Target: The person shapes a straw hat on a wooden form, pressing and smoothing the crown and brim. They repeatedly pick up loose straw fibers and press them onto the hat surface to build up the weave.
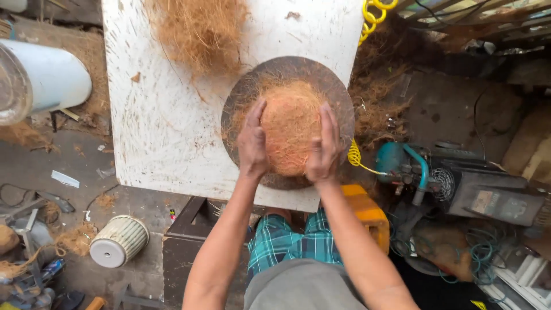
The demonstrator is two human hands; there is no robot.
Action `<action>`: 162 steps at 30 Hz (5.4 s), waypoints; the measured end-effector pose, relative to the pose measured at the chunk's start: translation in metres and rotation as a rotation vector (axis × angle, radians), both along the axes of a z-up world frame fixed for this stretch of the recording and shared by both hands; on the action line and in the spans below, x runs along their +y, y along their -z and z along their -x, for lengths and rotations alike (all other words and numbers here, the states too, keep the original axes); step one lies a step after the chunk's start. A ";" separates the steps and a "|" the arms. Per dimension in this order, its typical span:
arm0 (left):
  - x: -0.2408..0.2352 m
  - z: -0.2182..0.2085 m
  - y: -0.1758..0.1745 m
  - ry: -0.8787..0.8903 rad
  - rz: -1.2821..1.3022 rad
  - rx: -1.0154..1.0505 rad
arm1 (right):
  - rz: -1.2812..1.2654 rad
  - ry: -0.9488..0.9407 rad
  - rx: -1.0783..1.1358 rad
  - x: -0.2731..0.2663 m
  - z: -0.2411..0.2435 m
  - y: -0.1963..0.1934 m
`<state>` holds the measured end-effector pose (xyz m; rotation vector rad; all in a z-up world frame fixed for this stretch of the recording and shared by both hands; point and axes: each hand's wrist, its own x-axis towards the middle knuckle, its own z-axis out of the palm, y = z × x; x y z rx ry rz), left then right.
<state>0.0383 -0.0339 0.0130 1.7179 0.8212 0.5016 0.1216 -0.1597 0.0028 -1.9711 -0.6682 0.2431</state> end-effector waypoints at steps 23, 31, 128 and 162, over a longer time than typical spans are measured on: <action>0.019 0.031 0.032 -0.003 0.303 -0.165 | 0.150 -0.144 -0.160 0.001 0.024 -0.045; -0.003 0.014 0.015 -0.095 0.499 -0.130 | -0.274 0.000 0.626 -0.019 -0.036 0.015; 0.032 0.021 0.048 0.261 0.451 -0.127 | -0.264 -0.164 0.644 -0.009 -0.040 0.046; -0.039 0.016 0.016 -0.292 0.462 -0.278 | -0.298 -0.117 0.587 -0.005 -0.036 0.015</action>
